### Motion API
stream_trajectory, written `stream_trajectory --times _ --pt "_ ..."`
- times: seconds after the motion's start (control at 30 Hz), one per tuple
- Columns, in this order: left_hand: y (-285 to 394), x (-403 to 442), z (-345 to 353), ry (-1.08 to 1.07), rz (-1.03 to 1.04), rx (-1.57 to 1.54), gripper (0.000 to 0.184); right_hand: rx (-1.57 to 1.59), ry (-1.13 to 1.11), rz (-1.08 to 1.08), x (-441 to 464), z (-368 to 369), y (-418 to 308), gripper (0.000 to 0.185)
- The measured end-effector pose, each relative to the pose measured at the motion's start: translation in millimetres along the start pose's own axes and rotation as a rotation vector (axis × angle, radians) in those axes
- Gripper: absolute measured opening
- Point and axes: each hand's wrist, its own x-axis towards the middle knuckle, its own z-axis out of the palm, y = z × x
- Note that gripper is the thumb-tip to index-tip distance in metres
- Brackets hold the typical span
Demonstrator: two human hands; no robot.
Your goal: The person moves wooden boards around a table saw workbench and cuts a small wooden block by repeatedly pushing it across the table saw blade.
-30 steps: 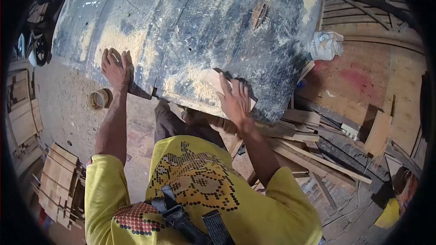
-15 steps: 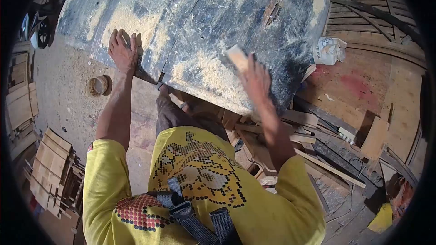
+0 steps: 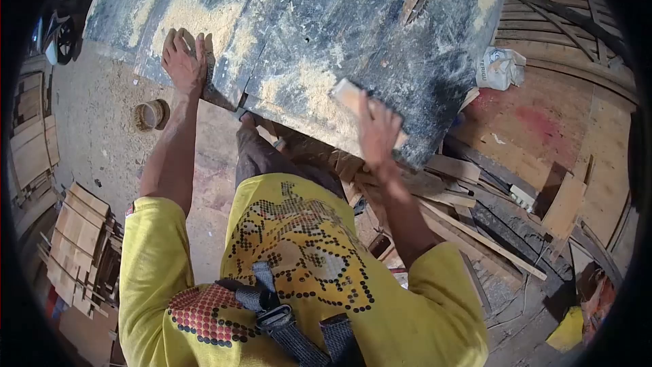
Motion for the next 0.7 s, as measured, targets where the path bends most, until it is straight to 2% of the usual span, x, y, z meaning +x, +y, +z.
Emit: stream_trajectory --times 0.03,0.1,0.13,0.2,0.27,0.3,0.33,0.43,0.47,0.53,0.67,0.7 --pt "0 2 1 0.006 -0.006 0.002 0.059 -0.094 -0.152 0.062 22 2 19 0.057" --pt "-1 -1 0 -0.002 -0.002 0.011 0.059 -0.099 0.151 0.252 54 2 71 0.059" --pt "-1 -2 0 -0.015 0.0 0.017 0.059 -0.096 0.136 0.255 62 5 78 0.059" --pt "1 0 -1 -0.004 -0.003 0.026 0.059 -0.216 0.374 0.217 71 10 84 0.065" --pt "-1 0 0 -0.01 0.003 0.031 0.06 -0.271 -0.003 0.321 35 -1 5 0.06" --pt "-1 1 2 -0.007 0.007 0.033 0.062 -0.215 -0.043 0.205 -3 22 -20 0.052" --pt "0 -2 2 -0.014 0.009 0.03 0.062 -0.078 0.195 -0.003 -40 12 -34 0.051" --pt "-1 4 2 -0.009 -0.004 0.003 0.063 -0.124 0.188 -0.044 -27 40 -2 0.048" --pt "-2 1 2 -0.007 -0.002 0.0 0.063 -0.17 -0.136 0.126 5 17 11 0.051" --pt "-7 0 6 0.012 0.018 0.014 0.062 -0.149 0.174 0.301 49 11 48 0.068" --pt "1 1 -1 -0.005 -0.004 -0.014 0.063 -0.173 0.101 0.388 43 6 14 0.061" --pt "1 1 0 0.002 -0.004 -0.016 0.063 -0.274 0.077 0.288 16 19 -13 0.06"
